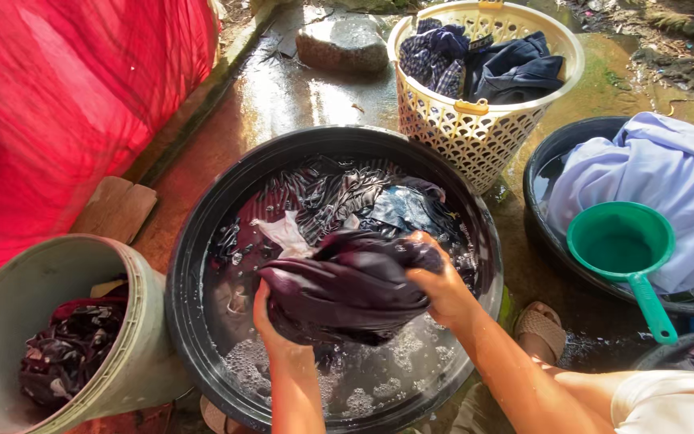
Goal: The person washes clothes by hand in a large basin filled with soapy water, scrubbing various garments like denim jeans and shirts before placing them into a separate bucket and basket.
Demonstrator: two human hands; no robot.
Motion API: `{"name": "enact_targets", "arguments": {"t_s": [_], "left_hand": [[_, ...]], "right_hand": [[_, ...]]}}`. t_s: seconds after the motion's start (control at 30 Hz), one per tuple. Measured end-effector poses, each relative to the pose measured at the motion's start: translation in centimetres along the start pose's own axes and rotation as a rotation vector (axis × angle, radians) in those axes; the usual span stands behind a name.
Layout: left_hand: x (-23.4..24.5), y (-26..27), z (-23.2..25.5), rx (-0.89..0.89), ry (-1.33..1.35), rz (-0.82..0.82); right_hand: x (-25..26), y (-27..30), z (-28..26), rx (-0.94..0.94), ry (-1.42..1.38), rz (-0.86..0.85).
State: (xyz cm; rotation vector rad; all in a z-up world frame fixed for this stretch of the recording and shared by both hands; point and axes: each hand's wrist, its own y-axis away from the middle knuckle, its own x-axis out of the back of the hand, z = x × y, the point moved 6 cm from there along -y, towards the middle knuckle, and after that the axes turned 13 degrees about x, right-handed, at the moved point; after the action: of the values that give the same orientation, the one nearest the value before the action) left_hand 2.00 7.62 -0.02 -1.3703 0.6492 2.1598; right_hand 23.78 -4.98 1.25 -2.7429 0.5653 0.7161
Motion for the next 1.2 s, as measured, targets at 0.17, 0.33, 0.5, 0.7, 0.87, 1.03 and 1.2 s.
{"name": "enact_targets", "arguments": {"t_s": [0.17,0.33,0.5,0.7,0.87,1.03,1.2], "left_hand": [[-0.8,-3.4,-0.7,0.142,-0.102,0.012],[-2.6,-5.0,-3.1,0.321,-0.247,-0.069],[-4.3,-7.9,-3.0,0.399,-0.39,-0.08],[-5.9,-9.8,-2.6,0.545,-0.978,-0.021],[-5.3,-10.3,-4.9,0.621,-2.041,0.026],[-3.0,-6.3,-8.5,0.571,-2.334,-0.066],[-1.2,-3.5,-11.8,0.4,-2.423,-0.296]], "right_hand": [[-10.4,-0.1,-8.5,0.635,0.758,-0.636],[-16.7,1.3,-11.7,0.763,1.046,-0.929],[-19.5,3.3,-10.2,0.657,1.382,-1.165],[-18.6,4.6,-7.1,0.594,1.322,-1.227],[-17.1,6.6,1.0,0.518,1.205,-1.259],[-15.9,9.6,10.5,0.742,1.232,-1.483],[-16.3,10.5,13.8,0.845,1.252,-1.4]]}}
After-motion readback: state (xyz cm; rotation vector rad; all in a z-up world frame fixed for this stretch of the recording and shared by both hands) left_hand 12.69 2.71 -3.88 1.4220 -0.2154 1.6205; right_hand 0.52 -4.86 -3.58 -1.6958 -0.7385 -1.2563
